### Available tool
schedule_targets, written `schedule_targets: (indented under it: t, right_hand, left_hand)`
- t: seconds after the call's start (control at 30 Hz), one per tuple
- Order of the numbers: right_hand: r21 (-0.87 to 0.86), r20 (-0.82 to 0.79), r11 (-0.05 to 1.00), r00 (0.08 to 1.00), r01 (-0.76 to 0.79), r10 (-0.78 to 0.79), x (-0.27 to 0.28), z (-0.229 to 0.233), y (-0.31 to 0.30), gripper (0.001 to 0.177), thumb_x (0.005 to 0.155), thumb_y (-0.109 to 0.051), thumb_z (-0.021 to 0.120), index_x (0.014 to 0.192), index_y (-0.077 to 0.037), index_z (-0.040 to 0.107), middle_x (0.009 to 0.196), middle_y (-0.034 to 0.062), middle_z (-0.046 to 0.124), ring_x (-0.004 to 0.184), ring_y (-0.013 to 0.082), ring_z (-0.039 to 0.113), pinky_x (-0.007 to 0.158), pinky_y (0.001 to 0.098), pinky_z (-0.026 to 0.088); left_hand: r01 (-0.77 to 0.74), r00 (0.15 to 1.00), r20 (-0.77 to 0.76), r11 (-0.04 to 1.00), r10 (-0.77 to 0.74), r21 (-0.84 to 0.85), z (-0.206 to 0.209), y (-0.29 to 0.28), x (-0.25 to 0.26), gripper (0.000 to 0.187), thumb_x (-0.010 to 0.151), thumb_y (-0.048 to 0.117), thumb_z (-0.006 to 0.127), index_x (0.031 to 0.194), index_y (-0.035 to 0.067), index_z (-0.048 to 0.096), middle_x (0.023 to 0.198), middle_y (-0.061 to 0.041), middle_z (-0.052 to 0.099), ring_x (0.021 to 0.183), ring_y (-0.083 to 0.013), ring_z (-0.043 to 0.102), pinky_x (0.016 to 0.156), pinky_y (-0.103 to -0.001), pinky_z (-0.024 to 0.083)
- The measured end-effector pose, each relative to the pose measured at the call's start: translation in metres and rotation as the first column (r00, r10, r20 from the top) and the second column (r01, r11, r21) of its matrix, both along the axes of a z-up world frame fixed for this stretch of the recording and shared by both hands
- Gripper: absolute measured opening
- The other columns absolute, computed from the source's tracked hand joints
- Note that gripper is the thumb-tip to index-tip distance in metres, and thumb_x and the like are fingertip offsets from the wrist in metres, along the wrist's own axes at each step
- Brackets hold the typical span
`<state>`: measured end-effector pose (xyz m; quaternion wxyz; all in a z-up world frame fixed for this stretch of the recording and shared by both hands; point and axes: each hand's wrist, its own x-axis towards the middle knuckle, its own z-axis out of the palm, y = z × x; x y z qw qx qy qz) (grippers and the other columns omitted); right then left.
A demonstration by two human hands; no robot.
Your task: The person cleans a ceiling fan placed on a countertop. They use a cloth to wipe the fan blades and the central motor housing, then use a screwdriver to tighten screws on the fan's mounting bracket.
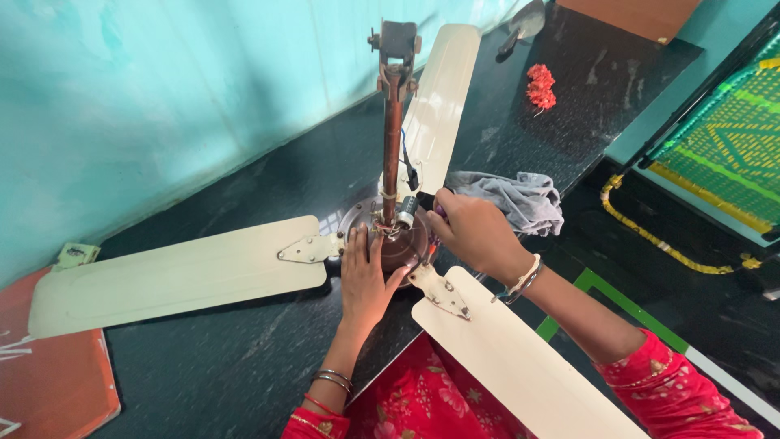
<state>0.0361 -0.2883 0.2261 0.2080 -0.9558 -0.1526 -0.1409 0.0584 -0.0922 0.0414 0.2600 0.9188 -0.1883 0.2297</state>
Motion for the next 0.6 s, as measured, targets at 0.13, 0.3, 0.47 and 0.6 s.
schedule_targets:
  t: [0.13, 0.3, 0.47, 0.6]
  right_hand:
    - [-0.016, 0.023, 0.999, 0.999, -0.031, 0.031, 0.001, -0.004, -0.006, 0.02, 0.096, -0.022, 0.058, 0.095, -0.002, 0.057, 0.075, 0.0182, 0.067, 0.073, 0.0389, 0.068, 0.067, 0.0491, 0.051]
    - [-0.059, 0.019, 0.998, 0.999, -0.035, 0.036, 0.0, -0.006, -0.012, 0.02, 0.097, -0.024, 0.058, 0.096, -0.003, 0.056, 0.076, 0.0174, 0.067, 0.072, 0.0385, 0.067, 0.066, 0.049, 0.051]
    - [-0.073, 0.034, 0.996, 0.998, -0.05, 0.053, -0.001, -0.008, -0.014, 0.021, 0.097, -0.024, 0.058, 0.096, -0.004, 0.057, 0.076, 0.0172, 0.067, 0.073, 0.0382, 0.067, 0.067, 0.0488, 0.051]
    - [-0.061, 0.031, 0.997, 0.998, -0.056, 0.058, -0.002, -0.008, -0.016, 0.021, 0.097, -0.024, 0.058, 0.096, -0.003, 0.056, 0.077, 0.0171, 0.067, 0.073, 0.0385, 0.067, 0.067, 0.0488, 0.051]
  left_hand:
    - [0.002, 1.0, -0.005, 1.0, -0.002, -0.008, -0.003, 0.001, -0.001, 0.085, 0.089, 0.054, 0.069, 0.151, 0.006, 0.038, 0.159, -0.027, 0.031, 0.15, -0.0425, 0.026, 0.12, -0.055, 0.024]
    - [0.002, 1.0, -0.005, 1.0, -0.002, 0.0, -0.002, 0.0, 0.002, 0.085, 0.088, 0.054, 0.069, 0.151, 0.006, 0.038, 0.158, -0.026, 0.032, 0.15, -0.0428, 0.026, 0.12, -0.054, 0.024]
    - [0.0, 1.0, -0.004, 1.0, 0.0, 0.013, -0.004, 0.0, 0.002, 0.087, 0.088, 0.054, 0.069, 0.152, 0.005, 0.037, 0.158, -0.026, 0.031, 0.149, -0.0432, 0.025, 0.12, -0.055, 0.022]
    - [-0.002, 1.0, -0.015, 1.0, 0.002, 0.001, -0.006, -0.001, 0.001, 0.086, 0.089, 0.055, 0.067, 0.152, 0.005, 0.036, 0.159, -0.026, 0.03, 0.15, -0.0423, 0.025, 0.121, -0.054, 0.022]
